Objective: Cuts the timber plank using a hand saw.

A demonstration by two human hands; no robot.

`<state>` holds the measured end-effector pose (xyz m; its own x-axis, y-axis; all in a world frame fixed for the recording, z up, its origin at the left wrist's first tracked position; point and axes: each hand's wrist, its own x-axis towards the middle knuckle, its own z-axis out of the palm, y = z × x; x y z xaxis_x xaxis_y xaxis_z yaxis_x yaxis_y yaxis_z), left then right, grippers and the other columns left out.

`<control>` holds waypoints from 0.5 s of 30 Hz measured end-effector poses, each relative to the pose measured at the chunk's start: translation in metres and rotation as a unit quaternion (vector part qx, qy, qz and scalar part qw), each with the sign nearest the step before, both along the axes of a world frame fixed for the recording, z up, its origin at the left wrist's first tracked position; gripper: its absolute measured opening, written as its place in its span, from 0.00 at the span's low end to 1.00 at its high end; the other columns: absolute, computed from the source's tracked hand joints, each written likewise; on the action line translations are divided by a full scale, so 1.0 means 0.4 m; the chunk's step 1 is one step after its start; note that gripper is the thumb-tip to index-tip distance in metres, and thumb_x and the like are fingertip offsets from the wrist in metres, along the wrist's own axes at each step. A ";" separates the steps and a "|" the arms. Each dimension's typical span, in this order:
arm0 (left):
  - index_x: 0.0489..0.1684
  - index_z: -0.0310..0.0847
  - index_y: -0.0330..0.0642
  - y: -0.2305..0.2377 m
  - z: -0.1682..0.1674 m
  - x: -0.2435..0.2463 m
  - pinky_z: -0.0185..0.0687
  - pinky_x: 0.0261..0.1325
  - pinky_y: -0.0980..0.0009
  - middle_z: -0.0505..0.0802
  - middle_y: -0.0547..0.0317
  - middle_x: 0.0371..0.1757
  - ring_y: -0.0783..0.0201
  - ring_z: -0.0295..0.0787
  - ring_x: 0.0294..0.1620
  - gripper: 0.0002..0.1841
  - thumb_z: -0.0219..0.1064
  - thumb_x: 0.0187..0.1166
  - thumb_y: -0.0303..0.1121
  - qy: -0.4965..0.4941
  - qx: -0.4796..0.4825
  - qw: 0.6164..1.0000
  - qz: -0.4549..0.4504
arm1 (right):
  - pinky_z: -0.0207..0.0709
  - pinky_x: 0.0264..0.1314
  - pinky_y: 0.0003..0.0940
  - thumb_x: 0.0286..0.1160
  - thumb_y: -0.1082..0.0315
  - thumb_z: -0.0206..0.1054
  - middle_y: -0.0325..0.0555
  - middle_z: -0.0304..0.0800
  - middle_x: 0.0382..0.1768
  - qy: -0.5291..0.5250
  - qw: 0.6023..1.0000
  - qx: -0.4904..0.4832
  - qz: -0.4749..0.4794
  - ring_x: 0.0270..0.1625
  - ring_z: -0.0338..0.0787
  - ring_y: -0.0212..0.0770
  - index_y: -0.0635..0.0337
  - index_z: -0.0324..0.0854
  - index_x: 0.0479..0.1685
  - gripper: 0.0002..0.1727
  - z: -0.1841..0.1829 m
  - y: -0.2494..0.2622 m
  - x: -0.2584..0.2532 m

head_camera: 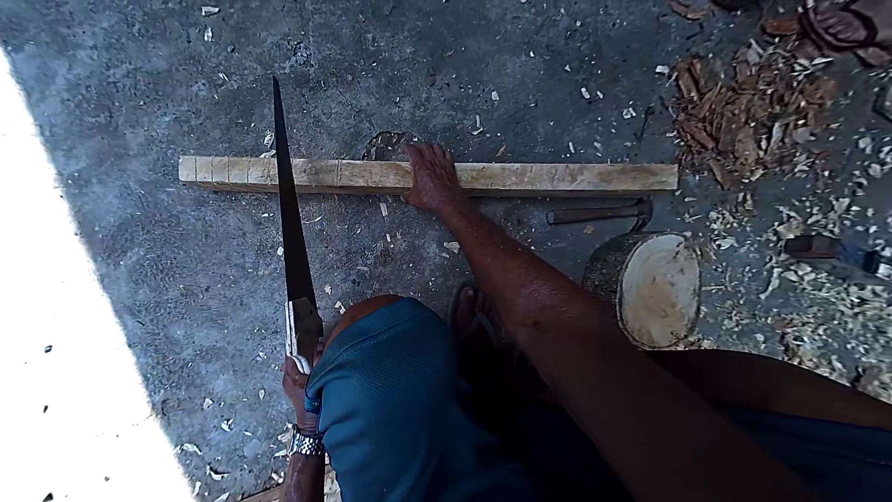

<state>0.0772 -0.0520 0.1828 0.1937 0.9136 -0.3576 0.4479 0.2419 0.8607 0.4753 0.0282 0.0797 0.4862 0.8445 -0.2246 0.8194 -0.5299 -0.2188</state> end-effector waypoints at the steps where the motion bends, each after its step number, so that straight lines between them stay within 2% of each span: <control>1: 0.72 0.71 0.25 -0.008 -0.022 -0.017 0.77 0.60 0.82 0.88 0.47 0.56 0.80 0.83 0.52 0.23 0.60 0.84 0.32 0.014 0.025 1.000 0.002 | 0.65 0.82 0.61 0.49 0.49 0.87 0.51 0.77 0.81 -0.002 1.000 0.025 0.001 0.84 0.71 0.58 0.46 0.66 0.90 0.57 -0.004 -0.016 -0.004; 3: 0.69 0.73 0.24 -0.017 -0.074 -0.054 0.83 0.57 0.77 0.90 0.46 0.50 0.76 0.87 0.47 0.23 0.62 0.85 0.35 0.045 0.080 0.996 0.010 | 0.56 0.91 0.60 0.65 0.42 0.80 0.53 0.80 0.79 -0.007 0.997 0.077 0.025 0.85 0.73 0.58 0.50 0.69 0.88 0.48 -0.020 -0.057 -0.003; 5: 0.65 0.73 0.22 -0.010 -0.112 -0.074 0.86 0.47 0.77 0.90 0.53 0.39 0.78 0.87 0.36 0.23 0.62 0.84 0.37 0.067 0.119 0.989 0.053 | 0.51 0.93 0.60 0.73 0.40 0.74 0.54 0.83 0.76 0.004 0.996 0.079 0.052 0.81 0.78 0.57 0.50 0.69 0.88 0.44 -0.025 -0.067 0.017; 6: 0.62 0.73 0.19 0.006 -0.112 -0.068 0.85 0.42 0.79 0.88 0.58 0.33 0.81 0.85 0.31 0.24 0.61 0.82 0.37 0.083 0.132 0.984 0.091 | 0.52 0.92 0.61 0.73 0.40 0.74 0.54 0.84 0.75 0.017 0.996 0.067 0.058 0.80 0.79 0.57 0.50 0.70 0.88 0.44 -0.019 -0.055 0.030; 8: 0.64 0.69 0.17 0.035 -0.108 -0.069 0.83 0.39 0.84 0.86 0.64 0.30 0.87 0.83 0.27 0.27 0.61 0.78 0.36 0.095 0.133 0.974 0.157 | 0.59 0.88 0.63 0.70 0.40 0.76 0.57 0.84 0.74 0.053 0.997 0.029 0.057 0.80 0.79 0.59 0.50 0.71 0.87 0.45 -0.002 -0.024 0.064; 10: 0.68 0.66 0.20 0.052 -0.121 -0.091 0.84 0.32 0.83 0.85 0.69 0.27 0.85 0.82 0.21 0.24 0.61 0.80 0.31 0.064 0.122 0.968 0.211 | 0.62 0.86 0.66 0.68 0.37 0.77 0.59 0.81 0.77 0.096 0.994 -0.032 0.046 0.82 0.77 0.61 0.49 0.70 0.89 0.48 0.008 0.030 0.124; 12: 0.67 0.67 0.27 0.056 -0.139 -0.127 0.83 0.23 0.80 0.83 0.73 0.20 0.81 0.81 0.15 0.19 0.60 0.83 0.29 0.035 0.108 0.961 0.253 | 0.64 0.84 0.70 0.68 0.37 0.76 0.61 0.80 0.78 0.132 0.986 -0.094 0.037 0.83 0.76 0.63 0.51 0.70 0.88 0.48 0.019 0.084 0.165; 15: 0.67 0.67 0.28 0.040 -0.158 -0.173 0.82 0.20 0.79 0.83 0.72 0.18 0.80 0.81 0.13 0.18 0.59 0.83 0.28 0.045 0.096 0.954 0.280 | 0.69 0.76 0.76 0.67 0.39 0.79 0.64 0.85 0.71 0.161 0.980 -0.119 0.018 0.76 0.82 0.67 0.53 0.75 0.82 0.44 0.039 0.119 0.190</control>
